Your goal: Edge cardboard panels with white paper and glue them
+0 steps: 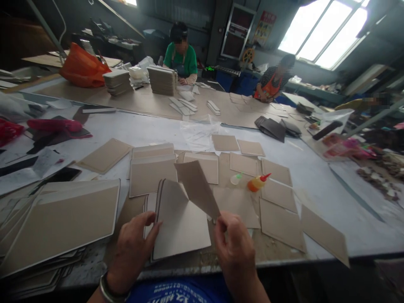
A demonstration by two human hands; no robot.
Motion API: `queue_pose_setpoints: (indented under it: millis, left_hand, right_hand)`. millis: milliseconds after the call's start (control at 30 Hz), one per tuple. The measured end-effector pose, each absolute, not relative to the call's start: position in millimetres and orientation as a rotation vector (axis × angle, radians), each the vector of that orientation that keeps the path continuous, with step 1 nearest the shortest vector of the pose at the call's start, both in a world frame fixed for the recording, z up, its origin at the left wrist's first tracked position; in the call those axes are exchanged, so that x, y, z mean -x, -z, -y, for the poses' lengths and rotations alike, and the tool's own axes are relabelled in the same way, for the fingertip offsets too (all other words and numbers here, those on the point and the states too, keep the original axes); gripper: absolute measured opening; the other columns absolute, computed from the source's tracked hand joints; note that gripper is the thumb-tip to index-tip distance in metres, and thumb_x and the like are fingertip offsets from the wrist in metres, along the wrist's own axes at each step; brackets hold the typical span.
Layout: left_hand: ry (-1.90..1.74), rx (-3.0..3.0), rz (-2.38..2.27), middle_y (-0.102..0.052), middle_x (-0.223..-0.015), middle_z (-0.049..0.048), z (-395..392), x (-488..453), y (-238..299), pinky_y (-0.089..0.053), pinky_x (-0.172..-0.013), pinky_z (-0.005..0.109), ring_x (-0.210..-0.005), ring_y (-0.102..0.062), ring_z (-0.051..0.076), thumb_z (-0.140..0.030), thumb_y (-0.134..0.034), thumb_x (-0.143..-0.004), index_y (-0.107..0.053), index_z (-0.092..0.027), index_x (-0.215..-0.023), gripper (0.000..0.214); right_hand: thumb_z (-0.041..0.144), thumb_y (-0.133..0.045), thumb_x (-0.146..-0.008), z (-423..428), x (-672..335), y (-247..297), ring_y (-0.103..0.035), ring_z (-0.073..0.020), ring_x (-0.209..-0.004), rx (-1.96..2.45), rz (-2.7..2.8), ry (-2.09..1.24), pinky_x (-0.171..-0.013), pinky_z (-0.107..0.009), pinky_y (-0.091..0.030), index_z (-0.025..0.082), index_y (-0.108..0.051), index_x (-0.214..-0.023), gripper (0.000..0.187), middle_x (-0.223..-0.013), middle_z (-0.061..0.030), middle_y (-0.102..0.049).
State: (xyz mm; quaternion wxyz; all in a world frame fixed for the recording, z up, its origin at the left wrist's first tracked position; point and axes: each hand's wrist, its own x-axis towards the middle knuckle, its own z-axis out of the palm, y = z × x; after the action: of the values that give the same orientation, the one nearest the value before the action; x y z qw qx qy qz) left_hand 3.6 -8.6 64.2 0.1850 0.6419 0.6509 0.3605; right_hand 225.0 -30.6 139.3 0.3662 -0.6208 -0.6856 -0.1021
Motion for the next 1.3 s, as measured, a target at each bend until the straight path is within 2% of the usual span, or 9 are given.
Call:
queue_pose_setpoints:
  millis: [233,367,467,567,733,933,1067,1167,1300]
  left_hand:
    - [-0.769,-1.250,-1.895,-0.062,-0.066,0.0027,8.5,3.4,-16.2,-0.047,-0.064,0.031,-0.064,-0.061,0.019,-0.033,-0.047,-0.072,-0.053,-0.018,-0.085,0.020]
    - [-0.772,-1.623,-2.044,-0.061,-0.102,0.0144,27.3,-10.4,7.2,-0.043,-0.083,0.043,-0.096,-0.057,0.028,-0.044,-0.058,-0.068,-0.053,-0.014,-0.109,0.051]
    - [-0.607,-2.146,-1.860,-0.047,-0.128,0.0121,39.5,-22.1,15.5,-0.029,-0.097,0.049,-0.120,-0.039,0.033,-0.044,-0.068,-0.062,-0.051,-0.028,-0.120,0.063]
    - [-0.455,-2.388,-1.704,-0.045,-0.132,0.0082,45.0,-23.3,20.5,-0.023,-0.100,0.049,-0.122,-0.035,0.033,-0.044,-0.063,-0.068,-0.052,-0.037,-0.118,0.052]
    - [-0.377,-2.423,-1.790,-0.047,-0.130,0.0084,47.0,-5.8,22.7,-0.017,-0.100,0.053,-0.122,-0.036,0.033,-0.042,-0.055,-0.075,-0.052,-0.036,-0.120,0.045]
    - [-0.544,-2.151,-1.942,-0.056,-0.119,0.0117,43.5,-1.4,-7.9,-0.024,-0.097,0.057,-0.116,-0.043,0.034,-0.034,-0.061,-0.071,-0.064,-0.027,-0.102,0.031]
    - [-0.942,-1.683,-1.615,-0.063,-0.079,0.0053,27.2,-43.4,-73.7,-0.048,-0.070,0.030,-0.073,-0.059,0.016,-0.040,-0.055,-0.076,-0.059,-0.019,-0.082,0.023]
    - [-1.094,-1.474,-1.495,-0.050,-0.054,-0.0032,13.5,-74.5,-116.5,-0.042,-0.052,0.021,-0.050,-0.048,0.010,-0.046,-0.057,-0.072,-0.048,-0.020,-0.062,0.030]
    - [-1.114,-1.339,-1.518,-0.042,-0.046,-0.0054,3.3,-86.9,-133.5,-0.035,-0.045,0.019,-0.044,-0.039,0.007,-0.047,-0.055,-0.074,-0.045,-0.019,-0.056,0.034]
  right_hand:
    - [0.024,-0.056,-0.078,17.4,-242.5,-143.6,-0.061,-0.0108,-0.059,1.696,1.626,0.324,-0.060,-0.021,-0.046,0.020,-0.053,-0.087,0.011,-0.074,-0.0004,-0.063]
    - [0.029,-0.057,-0.076,23.1,-257.7,-137.0,-0.062,-0.0122,-0.059,1.801,1.511,0.250,-0.059,-0.022,-0.046,0.020,-0.053,-0.084,0.013,-0.072,-0.0003,-0.063]
    - [0.032,-0.057,-0.076,25.7,-265.3,-133.2,-0.062,-0.0131,-0.061,1.837,1.458,0.159,-0.060,-0.023,-0.046,0.020,-0.053,-0.085,0.016,-0.072,-0.0008,-0.062]
    - [0.034,-0.058,-0.075,27.3,-272.2,-130.9,-0.061,-0.0134,-0.061,1.871,1.393,0.120,-0.060,-0.023,-0.046,0.020,-0.053,-0.085,0.018,-0.071,-0.0006,-0.061]
    - [0.035,-0.058,-0.075,30.0,-280.9,-126.3,-0.060,-0.0129,-0.058,1.892,1.368,0.092,-0.059,-0.023,-0.046,0.019,-0.053,-0.083,0.018,-0.070,-0.0002,-0.061]
    - [0.028,-0.056,-0.077,33.4,-275.5,-121.9,-0.060,-0.0120,-0.059,1.791,1.531,0.200,-0.059,-0.022,-0.045,0.020,-0.052,-0.084,0.010,-0.072,0.0002,-0.061]
    - [0.013,-0.051,-0.080,26.7,-255.6,-127.5,-0.059,-0.0138,-0.074,1.454,1.905,0.292,-0.070,-0.025,-0.046,0.021,-0.050,-0.087,0.011,-0.081,-0.0031,-0.062]
    - [0.009,-0.047,-0.082,16.7,-237.9,-133.3,-0.056,-0.0156,-0.076,1.223,2.162,0.274,-0.072,-0.027,-0.046,0.018,-0.051,-0.091,0.014,-0.087,-0.0075,-0.063]
    - [0.010,-0.042,-0.085,5.7,-220.5,-139.7,-0.053,-0.0149,-0.066,1.023,2.365,0.407,-0.064,-0.027,-0.046,0.014,-0.054,-0.090,0.013,-0.079,-0.0078,-0.064]
